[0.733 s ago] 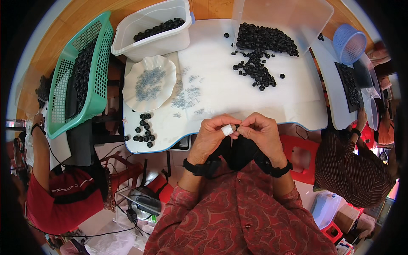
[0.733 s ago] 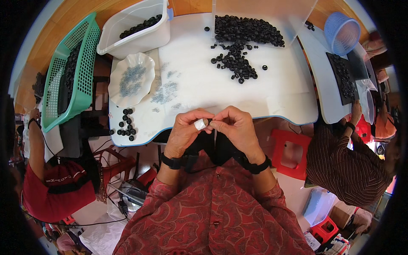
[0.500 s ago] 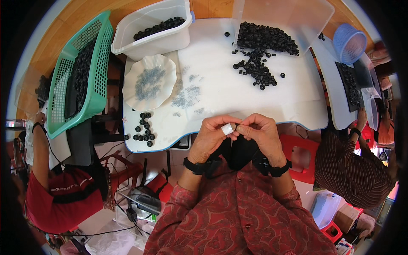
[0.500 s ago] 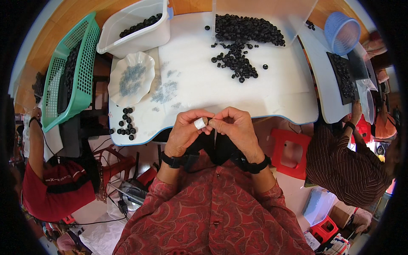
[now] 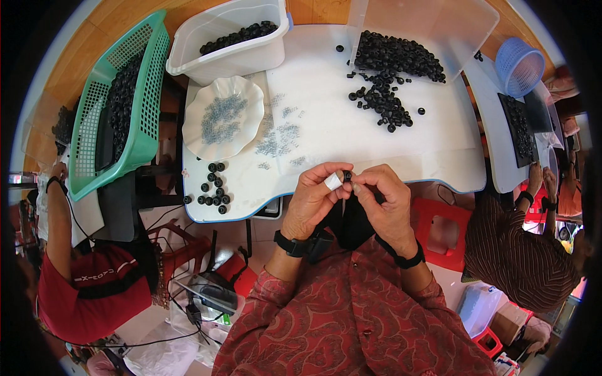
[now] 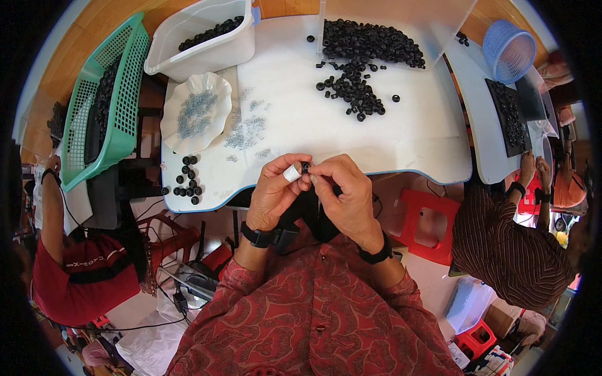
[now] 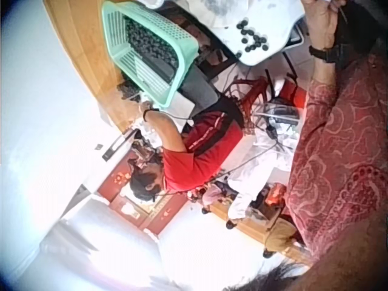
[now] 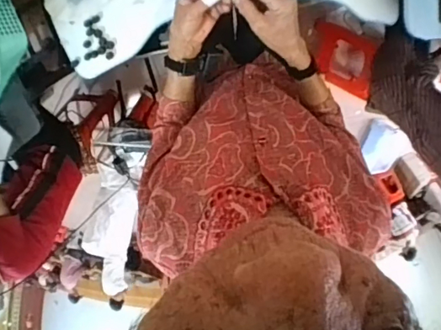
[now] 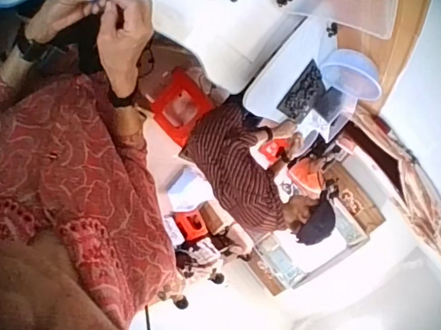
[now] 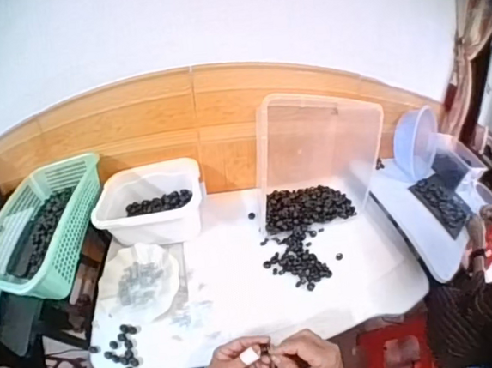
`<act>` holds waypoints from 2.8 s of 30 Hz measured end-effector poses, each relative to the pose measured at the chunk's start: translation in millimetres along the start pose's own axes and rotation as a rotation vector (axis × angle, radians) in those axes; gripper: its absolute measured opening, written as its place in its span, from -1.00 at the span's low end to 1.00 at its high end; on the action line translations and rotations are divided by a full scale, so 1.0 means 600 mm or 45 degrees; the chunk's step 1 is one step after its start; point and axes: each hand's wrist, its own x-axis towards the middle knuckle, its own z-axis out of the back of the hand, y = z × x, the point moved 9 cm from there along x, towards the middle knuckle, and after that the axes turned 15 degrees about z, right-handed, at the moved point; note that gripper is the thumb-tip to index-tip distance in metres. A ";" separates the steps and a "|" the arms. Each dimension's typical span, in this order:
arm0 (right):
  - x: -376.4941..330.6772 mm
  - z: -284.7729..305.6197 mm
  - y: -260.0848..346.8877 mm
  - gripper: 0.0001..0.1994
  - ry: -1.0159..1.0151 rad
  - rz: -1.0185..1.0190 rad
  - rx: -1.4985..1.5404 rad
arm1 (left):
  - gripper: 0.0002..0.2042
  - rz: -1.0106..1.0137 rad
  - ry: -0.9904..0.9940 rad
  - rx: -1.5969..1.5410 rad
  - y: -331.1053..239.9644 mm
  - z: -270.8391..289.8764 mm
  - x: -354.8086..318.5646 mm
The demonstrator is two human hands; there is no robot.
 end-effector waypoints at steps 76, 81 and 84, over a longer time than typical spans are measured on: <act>0.161 0.005 -0.146 -0.86 0.382 0.192 -0.950 | -0.77 -0.081 0.000 -0.004 -0.006 0.007 0.007; 0.170 -0.002 -0.173 -0.87 0.457 0.141 -1.137 | -0.78 -0.071 0.000 -0.007 -0.007 0.007 0.006; 0.173 -0.001 -0.175 -0.89 0.447 0.198 -1.191 | -0.78 -0.081 0.010 0.009 -0.009 0.001 0.006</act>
